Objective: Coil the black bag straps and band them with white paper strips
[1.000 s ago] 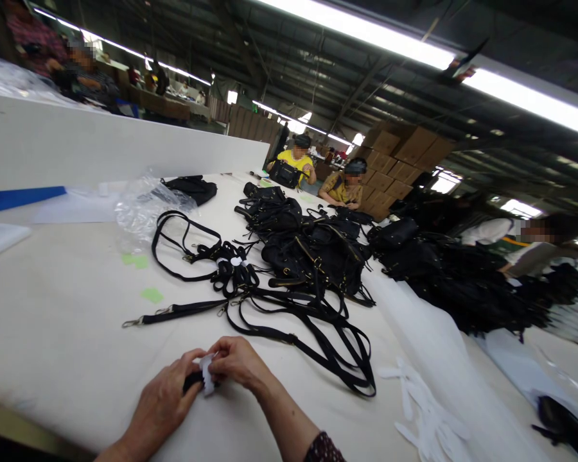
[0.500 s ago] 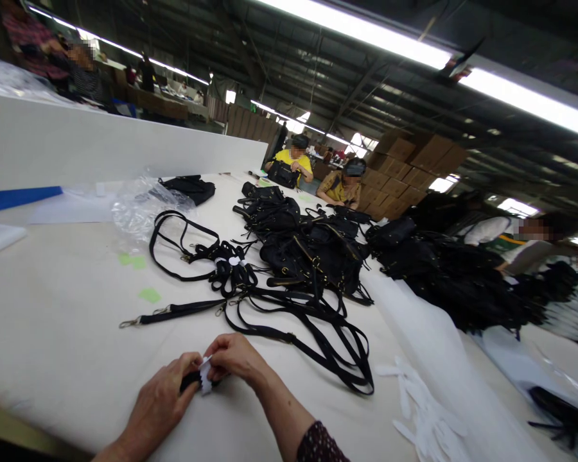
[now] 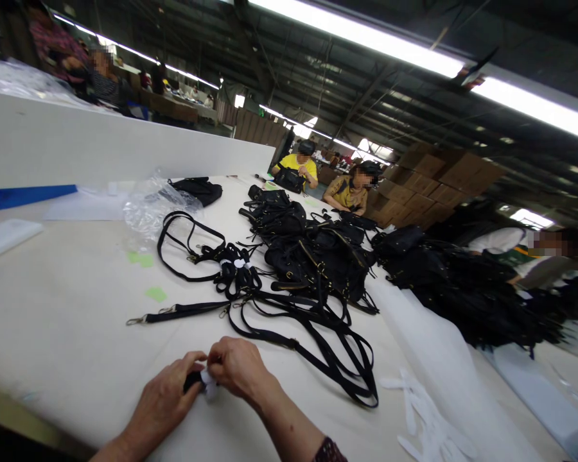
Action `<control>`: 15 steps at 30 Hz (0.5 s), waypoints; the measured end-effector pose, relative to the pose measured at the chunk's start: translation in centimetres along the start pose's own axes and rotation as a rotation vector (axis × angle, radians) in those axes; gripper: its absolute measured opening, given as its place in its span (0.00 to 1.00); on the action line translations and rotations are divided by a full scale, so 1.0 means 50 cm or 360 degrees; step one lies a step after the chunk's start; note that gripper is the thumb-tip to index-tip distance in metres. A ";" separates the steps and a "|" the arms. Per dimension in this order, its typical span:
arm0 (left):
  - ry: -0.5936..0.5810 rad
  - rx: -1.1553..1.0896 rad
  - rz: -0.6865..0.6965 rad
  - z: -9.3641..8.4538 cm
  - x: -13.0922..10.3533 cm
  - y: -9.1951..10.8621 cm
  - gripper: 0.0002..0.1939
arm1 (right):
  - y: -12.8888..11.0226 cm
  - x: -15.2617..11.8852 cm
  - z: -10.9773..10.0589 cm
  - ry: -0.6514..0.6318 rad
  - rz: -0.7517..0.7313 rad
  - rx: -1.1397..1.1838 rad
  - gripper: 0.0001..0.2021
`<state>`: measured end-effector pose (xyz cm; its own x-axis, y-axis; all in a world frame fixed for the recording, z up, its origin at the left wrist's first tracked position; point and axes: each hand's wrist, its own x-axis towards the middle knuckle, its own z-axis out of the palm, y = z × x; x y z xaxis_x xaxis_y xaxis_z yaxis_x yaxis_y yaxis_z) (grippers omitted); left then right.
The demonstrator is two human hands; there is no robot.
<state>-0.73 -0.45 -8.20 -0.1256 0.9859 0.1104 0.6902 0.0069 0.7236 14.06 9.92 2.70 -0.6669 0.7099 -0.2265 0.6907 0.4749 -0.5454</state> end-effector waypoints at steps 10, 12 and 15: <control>-0.0218 -0.0252 -0.0058 -0.042 0.037 0.016 0.07 | -0.036 -0.060 0.032 0.0378 -0.0123 0.0686 0.04; -0.0300 -0.0371 -0.0033 -0.057 0.044 0.018 0.09 | -0.026 -0.075 0.044 0.0234 0.0020 0.1074 0.05; -0.0488 -0.0639 -0.0084 -0.069 0.051 0.016 0.12 | -0.006 -0.097 0.056 0.0189 0.0079 0.1443 0.06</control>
<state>-2.96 1.49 -4.98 0.1036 0.9901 -0.0945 0.3525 0.0523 0.9343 16.30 4.85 1.70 -0.5746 0.7912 -0.2093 0.2001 -0.1122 -0.9733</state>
